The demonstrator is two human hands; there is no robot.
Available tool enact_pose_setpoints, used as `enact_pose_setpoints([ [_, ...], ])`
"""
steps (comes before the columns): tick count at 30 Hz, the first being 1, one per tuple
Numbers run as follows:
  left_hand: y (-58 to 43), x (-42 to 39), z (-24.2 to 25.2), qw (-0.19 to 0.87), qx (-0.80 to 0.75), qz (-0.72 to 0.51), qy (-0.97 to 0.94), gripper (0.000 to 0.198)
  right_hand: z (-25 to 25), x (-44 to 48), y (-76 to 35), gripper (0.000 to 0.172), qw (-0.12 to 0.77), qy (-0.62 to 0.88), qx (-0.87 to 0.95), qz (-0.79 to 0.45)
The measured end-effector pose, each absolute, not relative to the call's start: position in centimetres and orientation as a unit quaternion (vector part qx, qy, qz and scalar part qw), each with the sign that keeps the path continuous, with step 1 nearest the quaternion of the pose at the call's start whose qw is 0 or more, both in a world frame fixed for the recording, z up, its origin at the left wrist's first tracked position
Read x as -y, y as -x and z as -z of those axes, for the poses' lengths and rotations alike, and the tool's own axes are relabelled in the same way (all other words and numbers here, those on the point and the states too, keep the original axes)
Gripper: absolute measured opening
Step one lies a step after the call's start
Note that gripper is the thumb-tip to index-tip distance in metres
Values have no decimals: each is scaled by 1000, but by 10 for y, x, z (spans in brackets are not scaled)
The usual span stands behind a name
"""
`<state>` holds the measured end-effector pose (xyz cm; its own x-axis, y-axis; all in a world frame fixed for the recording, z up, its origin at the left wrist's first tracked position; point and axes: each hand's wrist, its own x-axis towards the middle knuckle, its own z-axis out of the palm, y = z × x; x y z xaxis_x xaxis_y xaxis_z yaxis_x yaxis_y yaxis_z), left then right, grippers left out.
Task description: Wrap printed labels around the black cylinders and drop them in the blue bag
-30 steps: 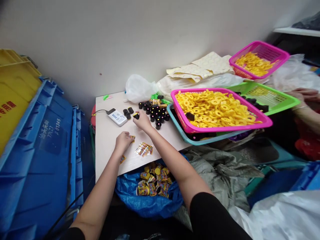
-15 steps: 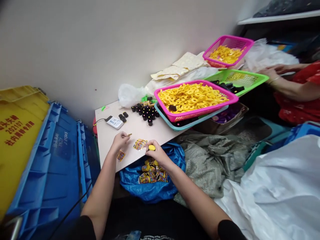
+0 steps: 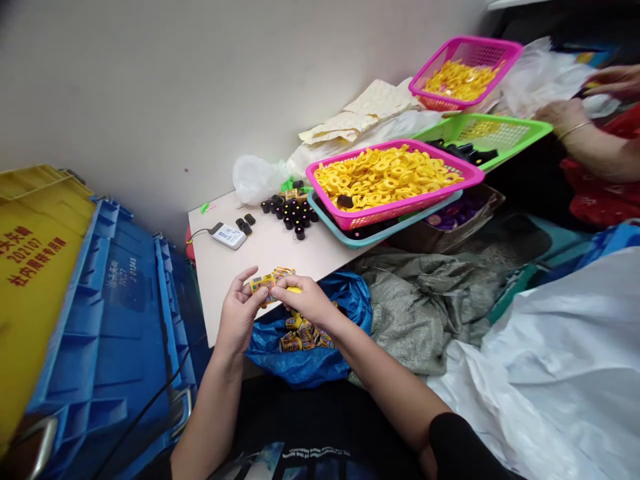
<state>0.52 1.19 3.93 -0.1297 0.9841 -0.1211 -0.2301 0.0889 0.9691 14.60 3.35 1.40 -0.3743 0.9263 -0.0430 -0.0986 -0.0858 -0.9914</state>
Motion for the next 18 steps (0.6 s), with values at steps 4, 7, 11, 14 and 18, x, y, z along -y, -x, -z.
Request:
enact_pose_setpoints([
  [4,2,-10,-43,467,-548,-546,-428,35,-16,-32,-153,36,461,358,496,-642],
  [7,2,-9,-42,418,-567,-565,-430,25,-23,-31,-159,28,511,287,390,-710],
  [11,2,-8,-35,406,-569,-570,-432,23,-35,-29,-164,40,527,308,379,-696],
  [14,2,-7,-32,412,-560,-577,-428,26,-40,-27,-161,41,552,307,379,-676],
  [18,1,-6,-32,428,-551,-581,-420,28,-38,-26,-157,44,546,310,380,-680],
])
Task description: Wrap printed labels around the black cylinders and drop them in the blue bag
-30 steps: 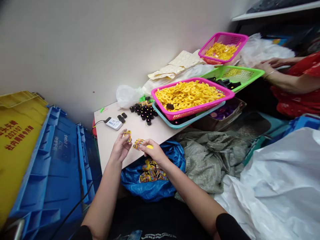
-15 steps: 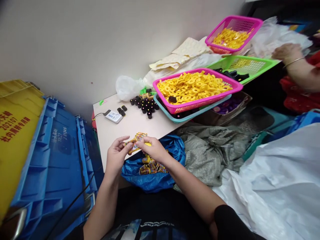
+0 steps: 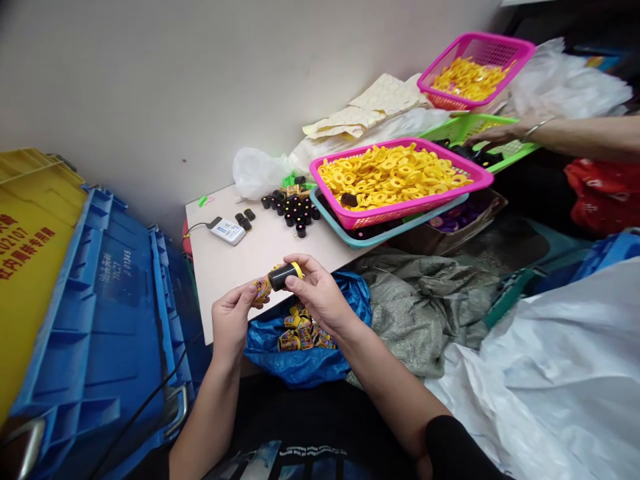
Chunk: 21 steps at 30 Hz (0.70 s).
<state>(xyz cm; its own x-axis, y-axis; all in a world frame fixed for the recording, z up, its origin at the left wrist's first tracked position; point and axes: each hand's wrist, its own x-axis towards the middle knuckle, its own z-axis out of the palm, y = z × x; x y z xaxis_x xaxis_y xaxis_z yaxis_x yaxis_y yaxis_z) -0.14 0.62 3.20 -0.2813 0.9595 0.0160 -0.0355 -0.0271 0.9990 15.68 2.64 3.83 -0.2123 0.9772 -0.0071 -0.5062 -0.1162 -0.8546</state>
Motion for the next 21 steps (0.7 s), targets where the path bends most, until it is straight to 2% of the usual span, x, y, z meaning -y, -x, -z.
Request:
enact_pose_setpoints([
  [9,-1,-4,-36,489,-521,-597,-366,39,-26,-30,-160,38,512,340,393,-684],
  [21,-2,-4,-30,463,-529,-587,-402,38,-22,-33,-159,34,511,368,465,-623],
])
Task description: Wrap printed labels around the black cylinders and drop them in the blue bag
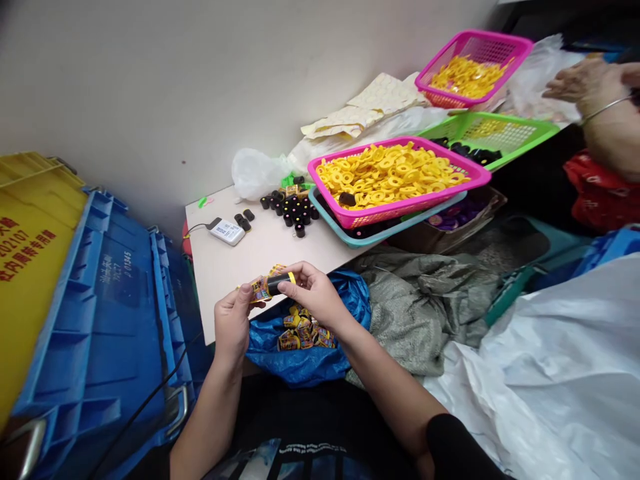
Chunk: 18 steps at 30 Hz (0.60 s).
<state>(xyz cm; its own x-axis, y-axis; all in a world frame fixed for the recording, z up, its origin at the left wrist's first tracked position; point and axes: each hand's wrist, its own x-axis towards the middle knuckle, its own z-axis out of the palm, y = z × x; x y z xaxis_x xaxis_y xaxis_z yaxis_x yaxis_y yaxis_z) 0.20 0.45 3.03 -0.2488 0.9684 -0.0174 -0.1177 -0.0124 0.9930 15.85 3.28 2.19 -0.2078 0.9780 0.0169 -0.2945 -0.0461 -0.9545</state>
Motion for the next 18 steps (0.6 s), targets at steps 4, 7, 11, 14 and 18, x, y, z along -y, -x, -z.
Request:
enact_pose_setpoints([
  [4,-4,-5,-33,500,-518,-578,-385,42,-24,-33,-158,35,509,385,458,-619],
  [7,-5,-5,-33,480,-520,-581,-402,37,-24,-32,-156,37,513,378,460,-618],
  [11,-7,-7,-36,466,-522,-568,-433,34,-20,-33,-156,40,514,372,465,-617],
  [14,-8,-9,-40,507,-508,-548,-430,43,-15,-31,-156,41,521,349,470,-621],
  [18,-8,-10,-40,579,-470,-526,-410,39,-11,-22,-147,51,506,286,412,-701],
])
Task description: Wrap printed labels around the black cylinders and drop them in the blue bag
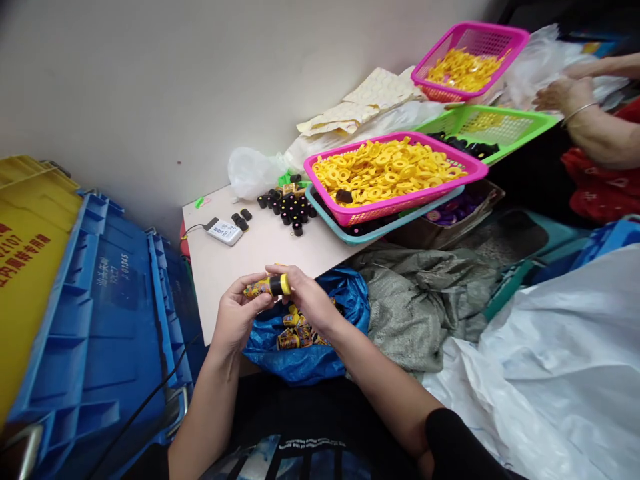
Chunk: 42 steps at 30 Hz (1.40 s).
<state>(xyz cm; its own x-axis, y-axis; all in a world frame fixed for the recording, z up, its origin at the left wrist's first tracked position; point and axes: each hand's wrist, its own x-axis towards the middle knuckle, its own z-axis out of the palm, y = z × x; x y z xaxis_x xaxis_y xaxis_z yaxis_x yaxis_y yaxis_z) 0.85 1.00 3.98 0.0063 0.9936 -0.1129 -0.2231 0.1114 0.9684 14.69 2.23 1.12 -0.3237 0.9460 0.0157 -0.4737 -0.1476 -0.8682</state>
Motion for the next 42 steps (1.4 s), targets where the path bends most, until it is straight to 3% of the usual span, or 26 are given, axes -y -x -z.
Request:
enact_pose_setpoints([
  [6,-8,-8,-31,634,-423,-513,-395,36,-7,-16,-135,59,464,223,371,-773],
  [11,-2,-8,-25,626,-413,-512,-418,34,0,-21,-139,50,464,212,417,-752],
  [17,-5,-6,-21,638,-402,-504,-421,35,5,-22,-142,51,451,227,433,-747],
  [22,-11,-4,-14,626,-414,-481,-453,32,8,-42,-167,53,386,241,559,-693],
  [24,-14,-1,-7,585,-431,-430,-536,27,10,-59,-180,54,359,279,611,-648],
  [26,-16,2,2,524,-447,-344,-638,36,10,-84,-188,57,366,360,632,-580],
  [29,-11,4,15,452,-472,-249,-715,54,7,-131,-173,38,373,471,676,-427],
  [32,11,-3,23,400,-519,-290,-698,32,2,-186,-123,25,306,489,744,-339],
  [35,51,-18,31,230,-633,-353,-650,26,5,-238,-59,28,281,512,744,-324],
  [37,78,-26,39,111,-718,-309,-613,28,15,-264,-26,38,279,528,732,-328],
  [39,98,-29,48,67,-773,-247,-580,34,30,-281,-6,47,274,536,723,-340],
  [42,110,-30,58,69,-786,-200,-581,37,52,-290,0,43,279,554,699,-357],
])
